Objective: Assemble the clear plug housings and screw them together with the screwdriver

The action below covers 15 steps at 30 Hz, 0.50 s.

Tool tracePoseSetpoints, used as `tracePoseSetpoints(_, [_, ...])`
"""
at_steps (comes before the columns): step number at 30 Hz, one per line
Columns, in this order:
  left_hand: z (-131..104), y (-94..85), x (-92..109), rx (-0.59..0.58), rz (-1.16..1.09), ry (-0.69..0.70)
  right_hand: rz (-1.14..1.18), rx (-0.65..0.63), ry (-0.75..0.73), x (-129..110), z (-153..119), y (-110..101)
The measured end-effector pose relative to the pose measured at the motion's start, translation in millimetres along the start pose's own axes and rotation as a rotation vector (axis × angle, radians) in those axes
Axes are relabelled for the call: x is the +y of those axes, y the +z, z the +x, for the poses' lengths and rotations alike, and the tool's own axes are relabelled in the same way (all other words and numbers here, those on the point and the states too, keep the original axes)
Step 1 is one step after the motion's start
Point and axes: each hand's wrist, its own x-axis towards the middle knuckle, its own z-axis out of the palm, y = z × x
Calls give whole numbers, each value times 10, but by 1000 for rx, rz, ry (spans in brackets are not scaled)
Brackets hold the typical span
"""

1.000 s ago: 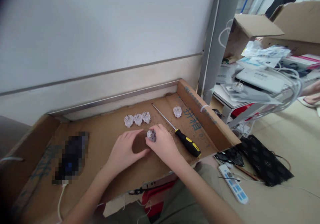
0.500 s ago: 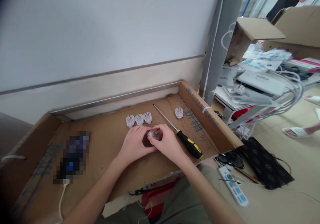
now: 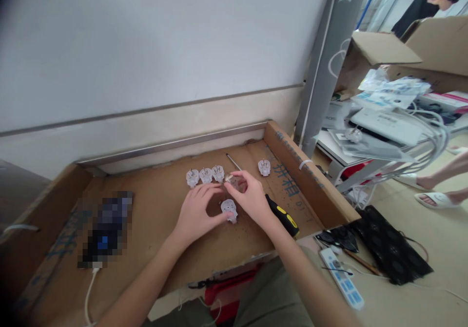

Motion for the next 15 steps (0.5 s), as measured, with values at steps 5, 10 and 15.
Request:
tracePoseSetpoints(5, [41,-52,-71,204,-11,-103,-37,37,-93,-14,14,89])
tracePoseSetpoints(10, [37,-5,-61,173,-34,-57,-79,82,-132,-30,-95,97])
tracePoseSetpoints(15, [32,45,-16,160,-48,-21,-65,72,-179,-66,-157,97])
